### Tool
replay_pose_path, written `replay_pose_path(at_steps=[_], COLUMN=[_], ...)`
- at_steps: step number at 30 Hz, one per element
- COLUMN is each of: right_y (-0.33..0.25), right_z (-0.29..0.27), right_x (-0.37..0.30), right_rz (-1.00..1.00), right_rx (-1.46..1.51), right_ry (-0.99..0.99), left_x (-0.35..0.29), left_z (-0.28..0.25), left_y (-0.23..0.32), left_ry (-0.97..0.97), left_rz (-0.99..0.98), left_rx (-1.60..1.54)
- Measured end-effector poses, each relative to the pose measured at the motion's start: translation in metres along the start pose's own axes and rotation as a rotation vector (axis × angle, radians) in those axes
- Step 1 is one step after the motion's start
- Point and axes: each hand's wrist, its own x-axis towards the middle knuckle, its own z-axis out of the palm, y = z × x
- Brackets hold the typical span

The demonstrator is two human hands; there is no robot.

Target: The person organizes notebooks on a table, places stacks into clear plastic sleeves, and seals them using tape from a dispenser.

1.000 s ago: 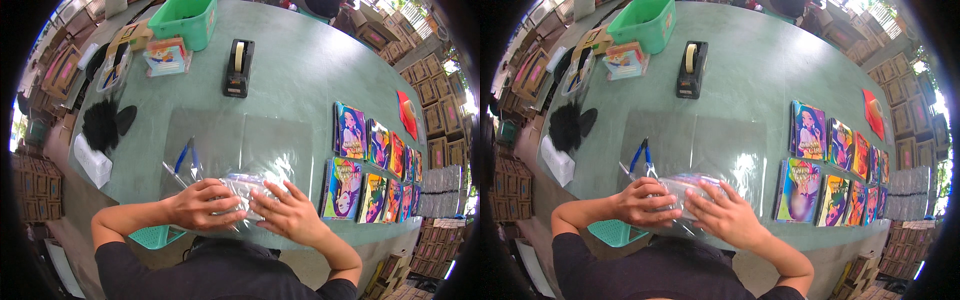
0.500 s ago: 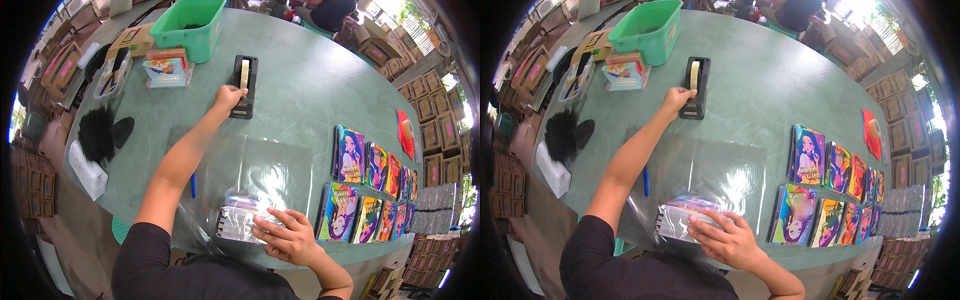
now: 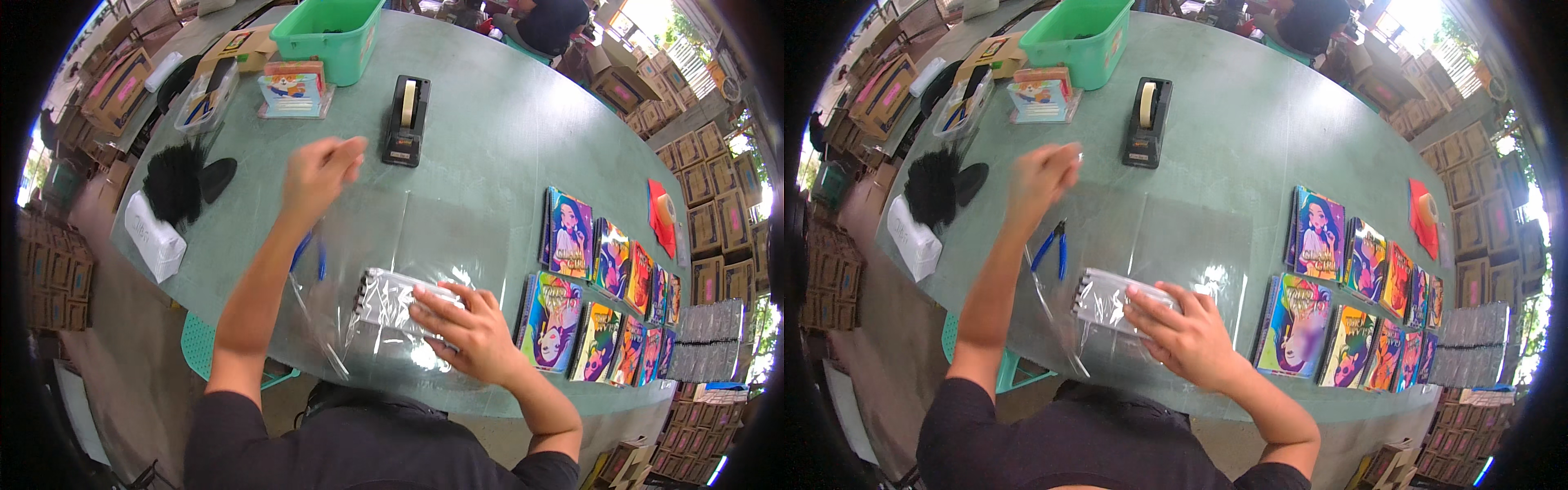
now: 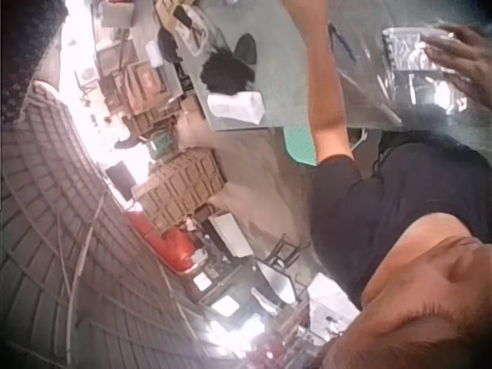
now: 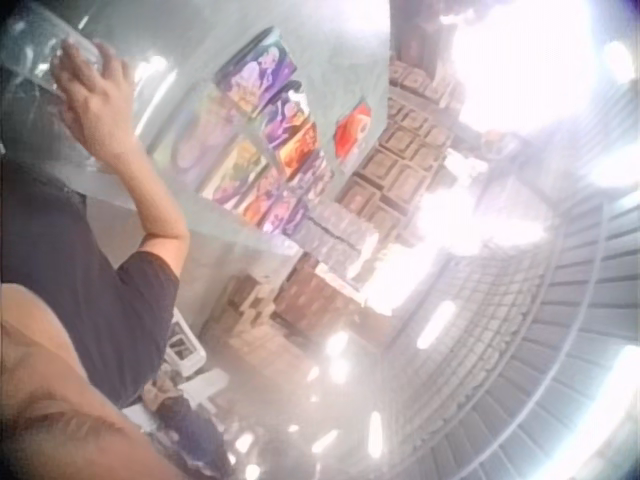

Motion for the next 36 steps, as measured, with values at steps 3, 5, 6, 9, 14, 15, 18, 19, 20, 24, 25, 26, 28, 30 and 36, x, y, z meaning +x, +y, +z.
replay_pose_path(at_steps=[3, 5, 6, 9, 14, 15, 18, 19, 20, 24, 25, 26, 28, 30, 36], right_y=[0.002, 0.002, 0.000, -0.003, 0.003, -0.003, -0.034, -0.038, -0.038, -0.041, -0.026, -0.005, 0.027, 0.041, 0.023], right_z=[-0.002, -0.001, -0.003, -0.002, -0.016, -0.019, -0.010, -0.004, -0.003, -0.038, -0.048, -0.053, -0.041, -0.006, 0.038], right_x=[-0.003, -0.001, -0.001, -0.002, -0.003, 0.003, 0.027, 0.038, 0.048, 0.019, -0.007, -0.037, -0.086, -0.091, -0.052], right_rz=[-0.005, -0.034, -0.030, -0.045, -0.051, -0.033, 0.044, 0.099, 0.165, 0.345, 0.331, 0.317, 0.278, 0.291, 0.233], right_rx=[0.043, 0.053, 0.078, 0.096, 0.227, 0.181, -0.038, -0.018, -0.006, 0.229, 0.438, 0.652, 0.841, 0.687, 0.932], right_ry=[-0.003, -0.002, -0.004, -0.021, -0.168, -0.103, -0.005, -0.078, -0.143, 0.053, 0.150, 0.256, 0.316, 0.396, 0.607], left_x=[-0.132, -0.196, -0.211, -0.220, -0.223, -0.232, -0.267, -0.273, -0.275, -0.253, -0.239, -0.223, -0.204, -0.189, -0.143], left_z=[0.003, 0.025, 0.039, 0.080, 0.091, 0.096, 0.147, 0.173, 0.192, 0.245, 0.221, 0.168, 0.143, 0.117, 0.052], left_y=[-0.008, -0.017, -0.017, -0.032, -0.065, -0.069, -0.075, -0.073, -0.059, -0.135, -0.145, -0.095, -0.124, -0.103, -0.016], left_ry=[0.031, -0.094, -0.112, 0.030, 0.198, 0.105, -0.327, -0.542, -0.751, -0.689, -0.647, -0.615, -0.486, -0.315, -0.376], left_rz=[0.062, -0.077, -0.130, -0.104, 0.061, 0.036, -0.014, -0.011, -0.231, -0.490, -0.381, -0.128, -0.147, -0.115, 0.298], left_rx=[-0.544, -0.514, -0.442, -0.257, -0.015, -0.033, -0.225, -0.378, -0.543, -1.566, -0.986, -0.175, -0.199, -0.662, -0.502])
